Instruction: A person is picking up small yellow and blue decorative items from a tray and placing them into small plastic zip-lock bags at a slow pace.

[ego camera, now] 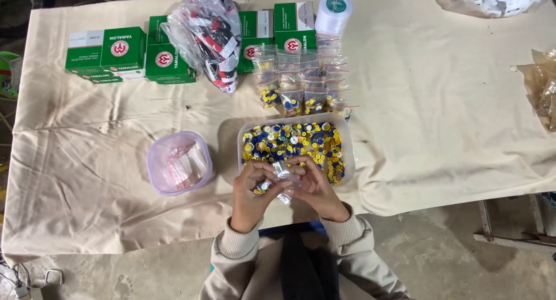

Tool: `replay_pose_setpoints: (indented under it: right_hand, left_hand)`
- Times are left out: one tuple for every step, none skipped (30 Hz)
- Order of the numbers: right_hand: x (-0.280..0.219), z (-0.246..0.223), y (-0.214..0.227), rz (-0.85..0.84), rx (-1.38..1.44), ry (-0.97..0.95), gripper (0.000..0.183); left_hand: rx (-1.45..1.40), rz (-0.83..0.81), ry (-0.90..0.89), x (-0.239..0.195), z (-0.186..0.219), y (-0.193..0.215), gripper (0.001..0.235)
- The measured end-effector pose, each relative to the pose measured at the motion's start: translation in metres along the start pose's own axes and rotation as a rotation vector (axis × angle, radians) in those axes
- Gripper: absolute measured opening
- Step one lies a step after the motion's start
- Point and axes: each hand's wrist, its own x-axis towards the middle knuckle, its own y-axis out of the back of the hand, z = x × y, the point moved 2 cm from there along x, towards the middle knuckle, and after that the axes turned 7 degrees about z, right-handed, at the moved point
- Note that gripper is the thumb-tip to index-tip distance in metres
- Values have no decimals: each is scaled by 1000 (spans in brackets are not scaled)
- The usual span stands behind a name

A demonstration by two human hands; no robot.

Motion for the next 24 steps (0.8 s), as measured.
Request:
replay_pose_setpoints:
  right_hand:
    - [1,9,8,0,0,2,56]
    - [-1,16,17,90,-19,49,54]
    - [-3,24,27,180,-38,97,52]
    - [-4,24,30,184,-38,98,52]
    - [-6,23,35,277,-6,105,49]
    - [-4,22,39,362,27,112,47]
    - [-2,18,37,359,28,112,47]
    - [-3,13,36,385,25,123,45]
    - [-3,9,35,411,22,134,43]
    - [-3,7,34,413,22,134,43]
    - [-4,5,33,405,-1,144,43]
    - [-3,2,32,396,-23,156,42]
    - [-3,0,30,396,-23,157,42]
    - [-3,-2,28,415,-69,174,43]
    - [-3,-3,26,434,-114,190,44]
    - [-3,-5,23,433,-115,191,44]
    - [-4,-10,20,480,-373,271,52]
    - [-4,-13,17,527,-632,352,63]
    - [-5,-17,14,529,-632,354,63]
    - [-8,-22,9,570,-730,424,52]
    - [-11,-27,5,610,-829,494,42]
    - [-12,-24,8,608,-827,493,42]
    - [-12,-20,9,500,-788,479,37]
    - [-12,-15,10,396,-750,464,32]
  left_hand:
    - [0,-1,-1,2,1,1,43]
    - [-32,-27,5,2,1,0,40]
    - [-64,-53,12,2,2,0,37]
    - [-64,-57,13,2,4,-2,37]
    - [-109,-71,48,2,7,-3,38]
    - [-151,-78,80,3,9,-4,39]
    - [-150,-76,78,5,5,-5,39]
    - [-166,-111,88,4,1,-6,25]
    - [-182,-145,98,3,-3,-8,12]
    - [-183,-147,99,2,-3,-9,12]
    - [-165,-147,86,1,-3,-10,11]
    - [-148,-148,71,1,-4,-11,10]
    - [-148,-148,69,2,0,-13,10]
    - [-89,-123,26,3,4,-14,9]
    - [-29,-98,-16,3,7,-15,9]
    - [-29,-97,-17,3,5,-14,9]
    - [55,-66,-54,3,2,-13,8]
    - [137,-40,-92,5,0,-12,8]
    - [136,-42,-94,6,0,-12,8]
    - [175,-31,-112,6,0,-12,7]
    - [214,-20,-129,6,0,-12,6]
    - [216,-18,-129,6,1,-13,6]
    - [228,-26,-132,5,2,-14,6]
    - [238,-36,-135,5,3,-16,8]
